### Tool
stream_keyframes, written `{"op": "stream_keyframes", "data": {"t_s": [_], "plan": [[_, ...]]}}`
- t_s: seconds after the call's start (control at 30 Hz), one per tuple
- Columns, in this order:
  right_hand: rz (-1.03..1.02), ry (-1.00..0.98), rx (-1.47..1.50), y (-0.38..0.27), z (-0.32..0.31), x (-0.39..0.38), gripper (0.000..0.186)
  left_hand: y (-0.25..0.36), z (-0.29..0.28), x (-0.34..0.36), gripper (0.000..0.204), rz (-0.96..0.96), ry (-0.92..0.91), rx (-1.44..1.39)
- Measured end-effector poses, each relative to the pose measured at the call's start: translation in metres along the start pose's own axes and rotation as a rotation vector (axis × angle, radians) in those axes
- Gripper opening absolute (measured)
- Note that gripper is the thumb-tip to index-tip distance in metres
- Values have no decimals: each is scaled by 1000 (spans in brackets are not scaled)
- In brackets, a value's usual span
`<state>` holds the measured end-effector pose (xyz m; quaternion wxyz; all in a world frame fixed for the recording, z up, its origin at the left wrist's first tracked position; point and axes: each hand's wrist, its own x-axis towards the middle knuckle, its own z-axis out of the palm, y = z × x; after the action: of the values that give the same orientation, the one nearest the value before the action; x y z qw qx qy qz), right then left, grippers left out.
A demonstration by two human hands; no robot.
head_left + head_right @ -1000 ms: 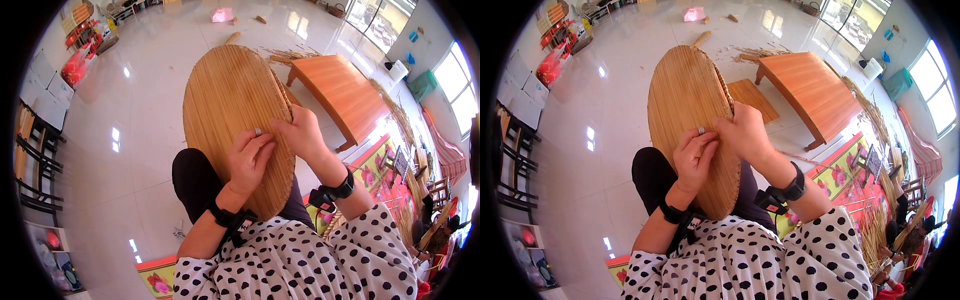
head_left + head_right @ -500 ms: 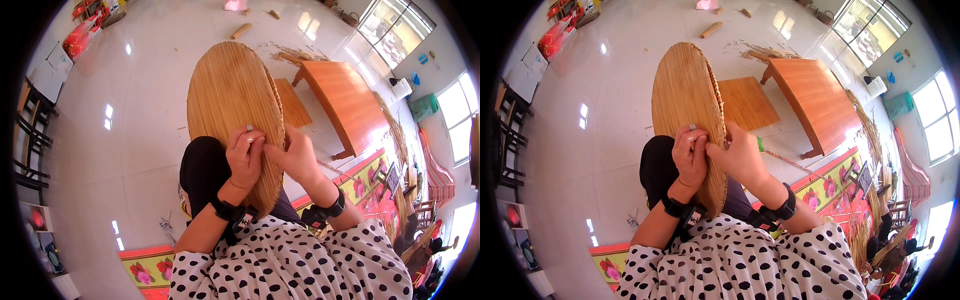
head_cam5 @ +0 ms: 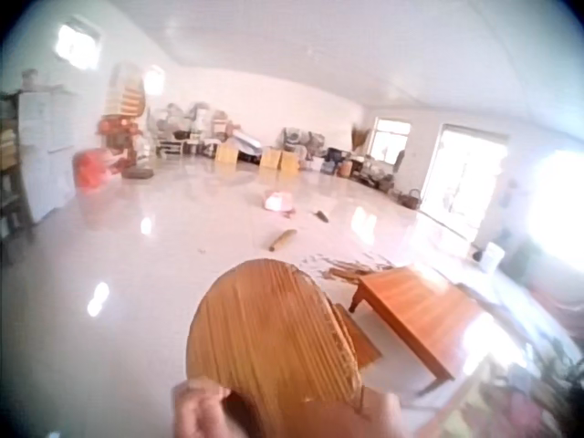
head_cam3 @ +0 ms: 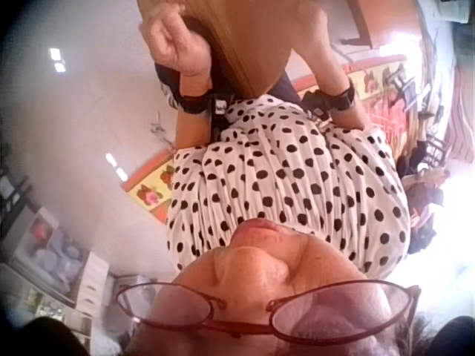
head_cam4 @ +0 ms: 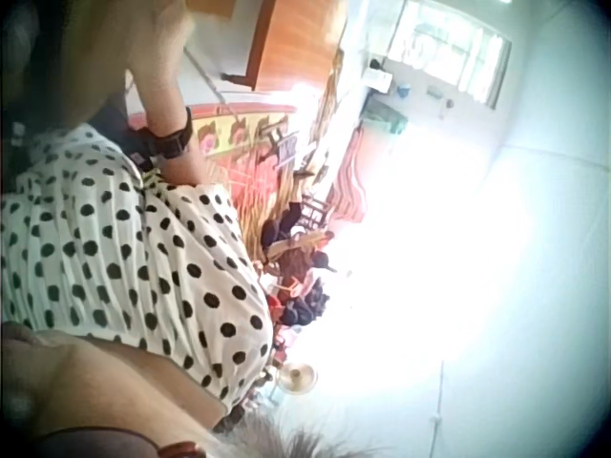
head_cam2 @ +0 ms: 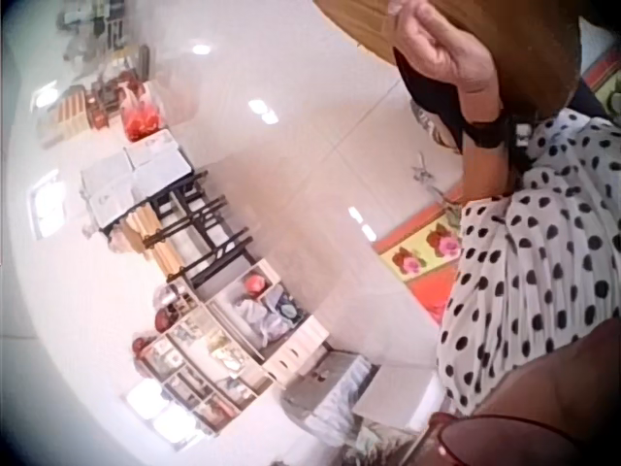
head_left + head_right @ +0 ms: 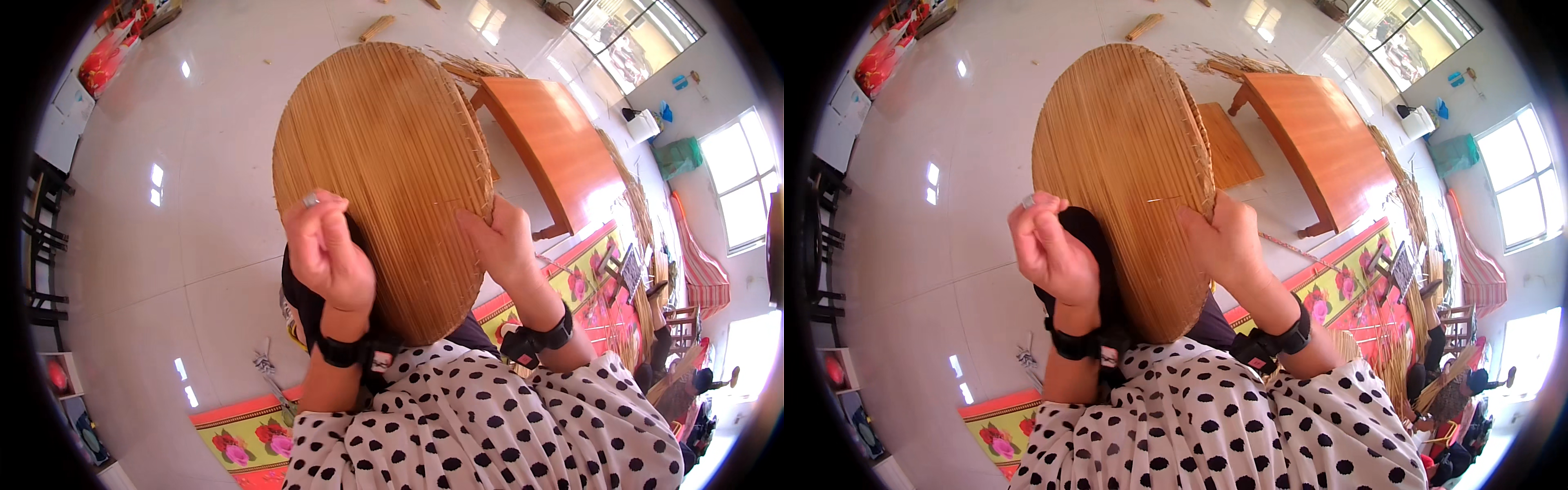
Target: The person stitches the edge of a circular bamboo fan using a needle and thread, then uses pliers to trim a piece of thread.
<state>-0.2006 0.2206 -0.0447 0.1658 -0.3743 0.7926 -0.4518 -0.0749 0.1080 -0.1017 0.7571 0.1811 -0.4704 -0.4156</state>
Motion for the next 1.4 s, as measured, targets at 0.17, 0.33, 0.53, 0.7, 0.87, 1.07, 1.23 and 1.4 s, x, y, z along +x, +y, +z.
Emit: {"op": "stream_keyframes", "data": {"t_s": [0.17, 0.33, 0.53, 0.7, 0.87, 1.07, 1.23, 1.4], "plan": [[3, -16, -56, -6, 4, -8, 21, -7, 2, -5, 9, -120, -489, 213], [-26, -3, -50, -12, 7, -12, 21, -3, 25, -26, 13, -65, -544, 153], [-11, 2, -55, -12, 6, -15, 21, -2, 29, -28, 9, 76, -531, 293], [-26, 9, -56, -15, 2, -16, 22, 10, 18, -16, 5, 200, -444, 288], [51, -35, -21, -1, -6, -8, 23, 17, 3, 12, 17, -21, -316, 41], [-62, 41, 34, -11, 6, -13, 39, 51, 8, 27, 22, -601, -490, -270], [-68, 67, 45, -9, 4, -17, 48, 58, -47, 103, 3, -465, -353, -338], [-13, 83, 81, -1, 0, -16, 46, 148, -199, 262, 11, -25, -272, -400]]}}
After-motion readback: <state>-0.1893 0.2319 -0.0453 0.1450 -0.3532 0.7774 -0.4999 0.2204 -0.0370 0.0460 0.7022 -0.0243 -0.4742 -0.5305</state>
